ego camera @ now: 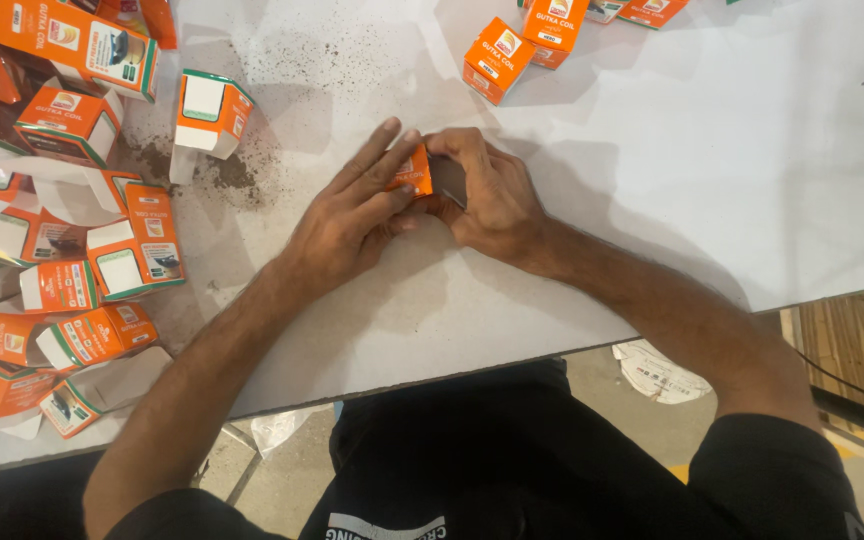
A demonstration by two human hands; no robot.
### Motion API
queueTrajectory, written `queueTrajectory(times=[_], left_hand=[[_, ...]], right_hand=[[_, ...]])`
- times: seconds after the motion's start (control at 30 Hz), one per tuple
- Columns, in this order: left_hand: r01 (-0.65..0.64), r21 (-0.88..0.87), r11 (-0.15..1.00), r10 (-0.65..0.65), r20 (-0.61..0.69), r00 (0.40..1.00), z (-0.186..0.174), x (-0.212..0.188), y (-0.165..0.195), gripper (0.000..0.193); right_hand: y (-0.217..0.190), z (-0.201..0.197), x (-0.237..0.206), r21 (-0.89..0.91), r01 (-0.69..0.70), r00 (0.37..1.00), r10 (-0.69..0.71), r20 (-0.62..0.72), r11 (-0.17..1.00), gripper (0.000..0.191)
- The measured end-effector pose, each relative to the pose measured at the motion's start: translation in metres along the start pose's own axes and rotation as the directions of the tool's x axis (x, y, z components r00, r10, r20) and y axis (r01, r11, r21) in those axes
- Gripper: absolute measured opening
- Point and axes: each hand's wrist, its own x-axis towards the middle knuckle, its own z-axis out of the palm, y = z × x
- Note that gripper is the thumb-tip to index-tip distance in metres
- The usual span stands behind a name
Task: The person sits at a white table covered with small orange product boxes and plastic-wrapped items. They pick up a box, open and fold its flaps, place a wrapped item inside, close the box, and stack the finished box with others on the table, repeating this cycle.
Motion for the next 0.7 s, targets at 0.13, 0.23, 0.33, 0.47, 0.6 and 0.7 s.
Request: queueTrajectory(times=[0.13,0.23,0.33,0.47,0.6,0.7], left_hand=[[0.022,0.131,0.991,-0.029,0.052,0.998,-0.013,-0.008,0.003,0.031],[0.045,0.408,0.912,-0.006,-0.096,0.995,-0.038,-0.019,-0.009,0.04],[0.346,0.672,0.655,-0.24,-0.25,0.938,-0.069,-0.033,-0.03,0.056],[0.387,0.7,0.6,-0.323,-0.231,0.918,-0.076,-0.028,-0.037,0.053],[0.197,0.445,0.874,-0.22,0.001,0.976,-0.056,0.019,-0.008,0.045],[0.131,0.03,0.991,-0.133,0.064,0.989,-0.06,0.055,-0.006,0.048]], right_hand=[[0.008,0.008,0.01,-0.357,0.366,0.926,-0.374,0.048,0.859,0.07],[0.028,0.003,0.033,-0.662,0.359,0.918,-0.375,0.126,0.658,0.063],[0.048,-0.034,0.05,-0.725,0.196,0.968,-0.25,0.034,0.661,0.061],[0.049,-0.067,0.051,-0.721,-0.261,0.957,0.269,-0.107,0.642,0.061],[0.033,-0.024,0.039,-0.443,0.296,0.952,-0.298,0.067,0.846,0.093],[0.031,0.001,0.027,-0.104,0.216,0.97,-0.201,0.138,0.971,0.088]])
